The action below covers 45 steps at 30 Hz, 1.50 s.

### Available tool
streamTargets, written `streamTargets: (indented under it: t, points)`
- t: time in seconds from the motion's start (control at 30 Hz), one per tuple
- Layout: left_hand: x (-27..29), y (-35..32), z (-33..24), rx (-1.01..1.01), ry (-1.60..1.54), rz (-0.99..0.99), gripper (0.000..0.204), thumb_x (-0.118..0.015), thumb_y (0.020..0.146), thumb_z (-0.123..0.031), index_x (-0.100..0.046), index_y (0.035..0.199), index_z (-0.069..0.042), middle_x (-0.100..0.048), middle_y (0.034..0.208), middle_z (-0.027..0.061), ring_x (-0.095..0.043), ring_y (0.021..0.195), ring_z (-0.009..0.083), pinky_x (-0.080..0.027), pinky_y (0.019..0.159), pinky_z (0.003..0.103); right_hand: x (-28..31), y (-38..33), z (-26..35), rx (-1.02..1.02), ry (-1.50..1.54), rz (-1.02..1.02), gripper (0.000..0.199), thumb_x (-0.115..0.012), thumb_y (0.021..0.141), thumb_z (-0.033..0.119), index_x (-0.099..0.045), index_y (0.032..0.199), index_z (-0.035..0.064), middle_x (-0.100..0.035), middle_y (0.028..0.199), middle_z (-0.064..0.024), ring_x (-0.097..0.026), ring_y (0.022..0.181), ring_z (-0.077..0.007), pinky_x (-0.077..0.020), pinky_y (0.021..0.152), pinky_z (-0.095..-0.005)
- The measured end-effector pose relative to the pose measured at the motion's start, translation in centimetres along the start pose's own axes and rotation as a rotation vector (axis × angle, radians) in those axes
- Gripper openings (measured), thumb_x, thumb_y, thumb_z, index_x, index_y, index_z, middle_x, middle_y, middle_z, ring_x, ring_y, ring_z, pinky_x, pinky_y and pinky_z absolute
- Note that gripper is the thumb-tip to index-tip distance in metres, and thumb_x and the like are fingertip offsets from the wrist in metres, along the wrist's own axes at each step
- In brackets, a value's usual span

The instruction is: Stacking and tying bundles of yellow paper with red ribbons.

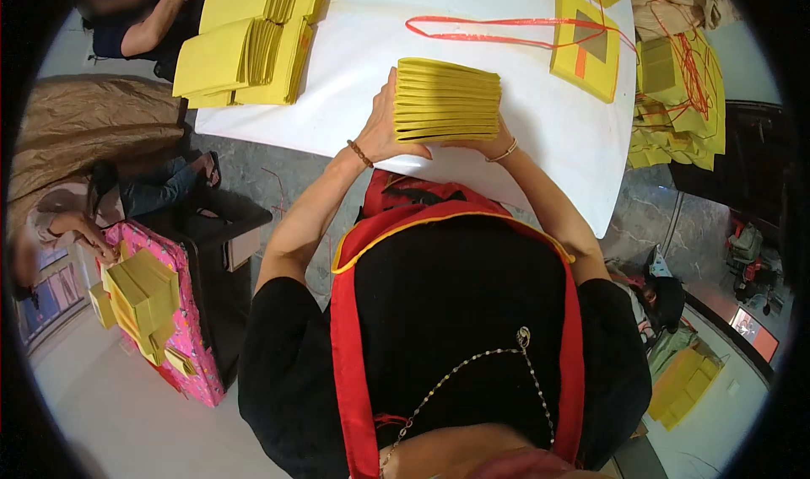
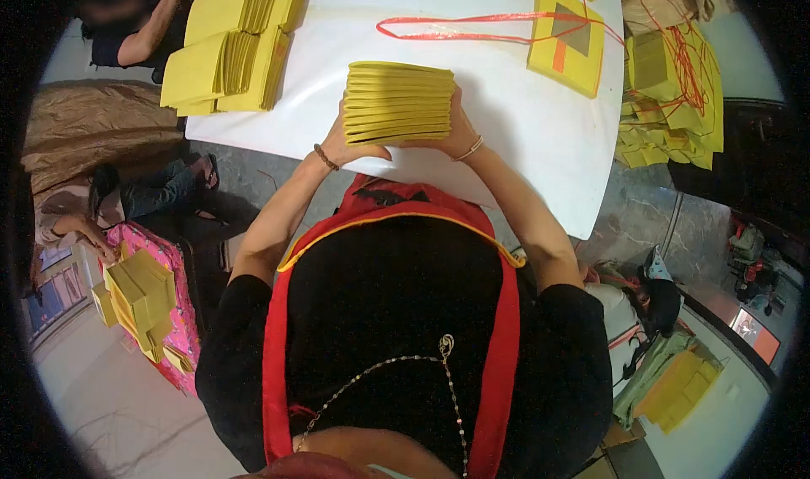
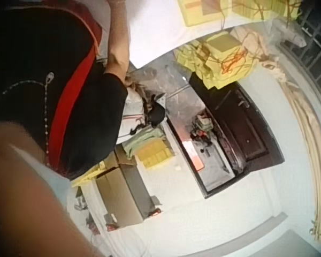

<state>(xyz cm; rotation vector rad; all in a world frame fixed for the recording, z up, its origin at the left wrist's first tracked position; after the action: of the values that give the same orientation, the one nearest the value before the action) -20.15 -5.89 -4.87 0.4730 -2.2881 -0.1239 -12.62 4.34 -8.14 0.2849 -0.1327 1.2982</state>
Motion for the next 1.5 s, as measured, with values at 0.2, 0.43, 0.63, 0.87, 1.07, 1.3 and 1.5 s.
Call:
streamTargets:
  t: [0.2,0.43,0.63,0.87,1.07,1.3,1.5]
  points:
    - [0.0,-0.2,0.8,0.032,0.008,-0.087,0.140,-0.086,0.032,-0.037,0.003,0.132,0.005,-0.035,0.121,0.0216,-0.037,0.106,0.0374,-0.030,0.093,0.045,-1.1,0.5,-0.2,0.194,-0.609,0.125,0.106,-0.084,0.049,0.030,-0.018,0.128,0.0067,-0.032,0.124,-0.0129,-0.032,0.117,-0.0270,-0.0290,0.097,-0.0379]
    - [0.6,1.2,0.5,0.092,-0.128,-0.110,0.118,-0.084,0.035,-0.025,-0.015,0.129,-0.003,-0.038,0.117,0.0183,-0.039,0.102,0.0366,-0.034,0.088,0.044,0.4,0.7,-3.1,-0.208,-0.120,0.086,0.101,-0.083,0.051,0.028,-0.020,0.127,0.0058,-0.035,0.122,-0.0130,-0.034,0.116,-0.0259,-0.0312,0.096,-0.0374]
    - [-0.8,0.5,3.4,0.355,-0.348,-0.063,0.086,-0.076,0.059,-0.026,-0.029,0.126,-0.002,-0.033,0.125,0.0188,-0.037,0.112,0.0323,-0.031,0.095,0.038,2.1,2.3,1.4,-0.123,0.160,-0.078,0.090,-0.081,0.056,0.025,-0.024,0.120,-0.0003,-0.043,0.115,-0.0139,-0.044,0.108,-0.0224,-0.0386,0.090,-0.0344]
    - [0.2,0.1,1.1,0.519,-0.845,-0.219,0.085,-0.067,0.072,-0.032,-0.016,0.131,0.002,-0.029,0.130,0.0206,-0.033,0.120,0.0251,-0.032,0.095,0.031,1.5,2.0,1.5,-0.404,0.380,-0.148,0.076,-0.077,0.062,0.023,-0.030,0.116,-0.0026,-0.046,0.111,-0.0142,-0.048,0.104,-0.0208,-0.0448,0.082,-0.0318]
    - [0.4,-0.8,1.3,0.532,-0.963,-0.361,0.088,-0.057,0.080,-0.035,0.000,0.133,0.006,-0.026,0.131,0.0230,-0.032,0.120,0.0263,-0.032,0.096,0.032,-0.2,2.5,2.2,-0.491,0.594,0.047,0.065,-0.071,0.070,0.023,-0.035,0.119,0.0003,-0.051,0.106,-0.0109,-0.055,0.091,-0.0164,-0.0488,0.073,-0.0287]
    - [0.0,-1.9,2.8,0.567,-1.207,-0.545,0.089,-0.059,0.079,-0.030,0.000,0.133,0.006,-0.029,0.129,0.0231,-0.037,0.116,0.0259,-0.036,0.092,0.031,-2.2,2.4,1.8,-0.690,0.774,0.115,0.060,-0.064,0.076,0.026,-0.034,0.123,0.0043,-0.051,0.108,-0.0097,-0.055,0.091,-0.0156,-0.0488,0.073,-0.0291]
    - [3.5,-1.2,1.1,0.447,-1.132,-0.525,0.103,-0.068,0.065,-0.009,0.009,0.132,0.004,-0.040,0.119,0.0212,-0.047,0.106,0.0263,-0.042,0.086,0.033,-1.6,4.0,2.4,-0.486,0.608,0.163,0.071,-0.066,0.074,0.028,-0.027,0.128,0.0051,-0.046,0.115,-0.0107,-0.049,0.102,-0.0179,-0.0443,0.082,-0.0329]
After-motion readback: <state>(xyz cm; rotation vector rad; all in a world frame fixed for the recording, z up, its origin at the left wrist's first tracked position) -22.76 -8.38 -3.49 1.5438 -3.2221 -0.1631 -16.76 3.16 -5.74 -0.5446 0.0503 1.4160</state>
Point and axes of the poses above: each hand's wrist, its own y-axis towards the middle knuckle, its own x-axis out of the back of the hand, z = x × y, the point moved 10 cm from there along y, towards the middle knuckle
